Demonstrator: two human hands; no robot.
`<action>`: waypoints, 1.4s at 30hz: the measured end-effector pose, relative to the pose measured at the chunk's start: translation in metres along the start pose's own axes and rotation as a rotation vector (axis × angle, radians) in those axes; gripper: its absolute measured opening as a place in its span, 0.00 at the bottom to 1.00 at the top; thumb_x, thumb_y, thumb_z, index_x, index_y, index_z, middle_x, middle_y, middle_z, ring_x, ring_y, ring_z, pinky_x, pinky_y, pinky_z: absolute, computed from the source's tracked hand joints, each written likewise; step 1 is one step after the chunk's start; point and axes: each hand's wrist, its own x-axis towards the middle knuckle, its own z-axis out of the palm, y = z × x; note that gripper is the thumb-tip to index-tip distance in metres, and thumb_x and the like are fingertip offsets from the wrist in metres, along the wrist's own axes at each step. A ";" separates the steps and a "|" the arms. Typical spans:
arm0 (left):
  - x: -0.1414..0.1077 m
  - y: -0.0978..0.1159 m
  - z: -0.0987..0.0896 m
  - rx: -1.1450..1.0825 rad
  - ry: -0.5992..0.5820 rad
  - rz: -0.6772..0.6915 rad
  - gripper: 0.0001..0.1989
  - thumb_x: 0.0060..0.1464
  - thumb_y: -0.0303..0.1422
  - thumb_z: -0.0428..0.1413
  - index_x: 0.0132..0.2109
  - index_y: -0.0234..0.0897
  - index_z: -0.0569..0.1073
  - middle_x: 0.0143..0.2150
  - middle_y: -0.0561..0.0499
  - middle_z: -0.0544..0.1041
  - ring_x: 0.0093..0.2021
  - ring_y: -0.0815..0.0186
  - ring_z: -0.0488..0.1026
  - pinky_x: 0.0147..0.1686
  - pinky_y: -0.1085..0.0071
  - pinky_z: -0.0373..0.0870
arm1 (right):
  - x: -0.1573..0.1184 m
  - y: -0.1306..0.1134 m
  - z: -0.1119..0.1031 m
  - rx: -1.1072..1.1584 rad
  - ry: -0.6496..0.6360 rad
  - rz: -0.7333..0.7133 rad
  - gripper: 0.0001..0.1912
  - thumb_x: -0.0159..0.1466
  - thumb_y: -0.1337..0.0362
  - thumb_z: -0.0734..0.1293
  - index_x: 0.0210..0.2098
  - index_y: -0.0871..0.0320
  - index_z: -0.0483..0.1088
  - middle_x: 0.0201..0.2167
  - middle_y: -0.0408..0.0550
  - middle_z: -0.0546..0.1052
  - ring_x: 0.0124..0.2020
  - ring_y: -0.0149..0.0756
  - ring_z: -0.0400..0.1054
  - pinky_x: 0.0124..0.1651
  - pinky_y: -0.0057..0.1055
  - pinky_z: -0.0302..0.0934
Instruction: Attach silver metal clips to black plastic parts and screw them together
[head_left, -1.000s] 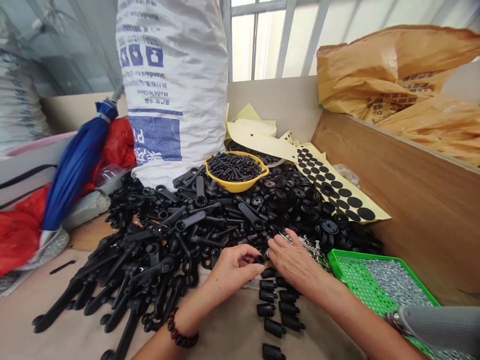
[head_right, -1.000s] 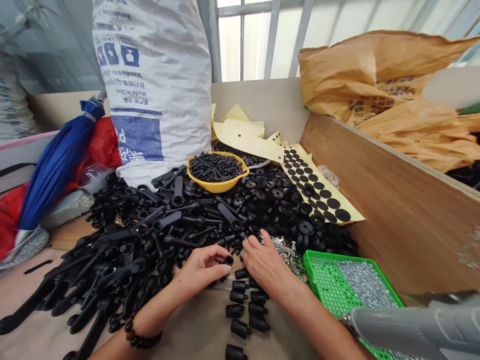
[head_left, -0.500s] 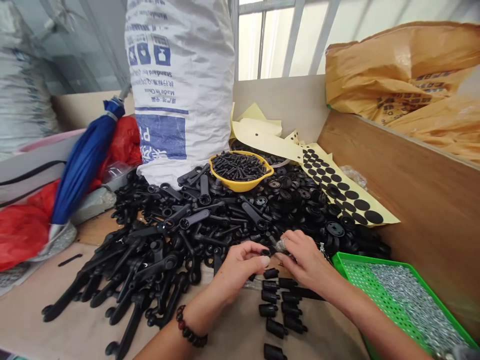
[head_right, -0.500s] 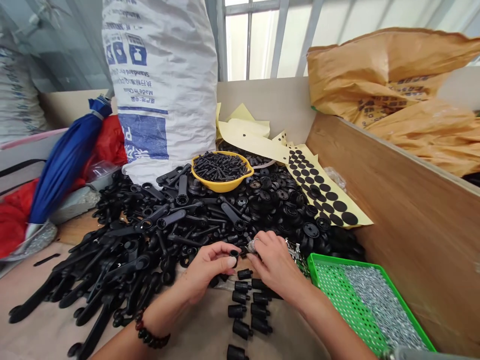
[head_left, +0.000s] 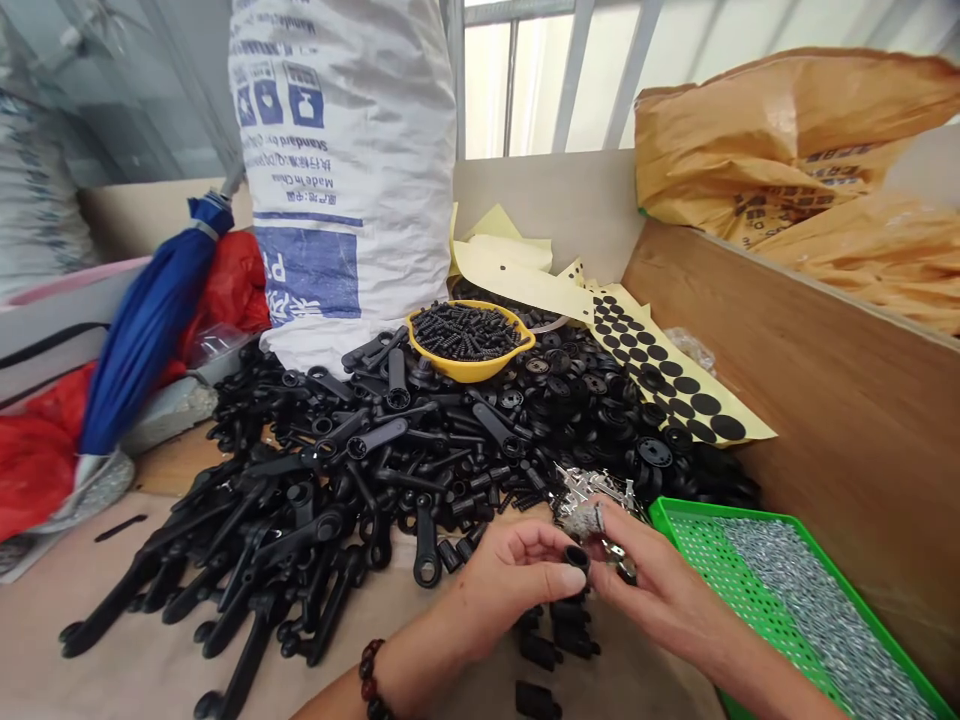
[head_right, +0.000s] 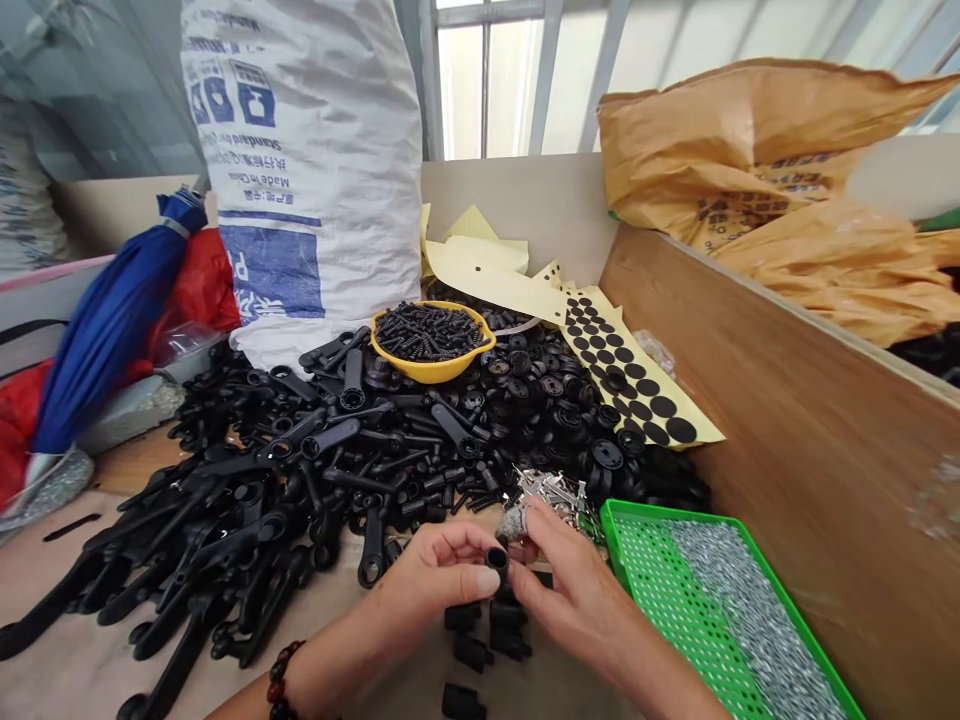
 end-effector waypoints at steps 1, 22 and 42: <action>-0.001 -0.001 0.000 -0.006 -0.008 -0.005 0.16 0.35 0.37 0.68 0.31 0.33 0.77 0.29 0.52 0.75 0.30 0.71 0.69 0.35 0.74 0.63 | -0.002 -0.001 -0.001 0.002 0.019 0.006 0.07 0.64 0.67 0.56 0.29 0.54 0.60 0.27 0.43 0.65 0.28 0.33 0.61 0.29 0.29 0.58; -0.010 -0.011 0.002 0.283 -0.032 0.198 0.08 0.46 0.29 0.58 0.37 0.34 0.76 0.30 0.53 0.74 0.31 0.69 0.68 0.33 0.75 0.63 | -0.027 -0.021 0.003 -0.058 0.227 -0.095 0.06 0.67 0.68 0.58 0.34 0.55 0.64 0.31 0.45 0.69 0.31 0.32 0.65 0.33 0.28 0.61; -0.026 0.003 0.005 1.105 -0.213 0.750 0.12 0.59 0.23 0.48 0.47 0.30 0.72 0.40 0.42 0.78 0.40 0.61 0.73 0.42 0.66 0.71 | -0.052 -0.018 0.024 -0.053 0.228 0.079 0.12 0.69 0.62 0.54 0.35 0.53 0.67 0.27 0.45 0.74 0.32 0.38 0.72 0.34 0.28 0.68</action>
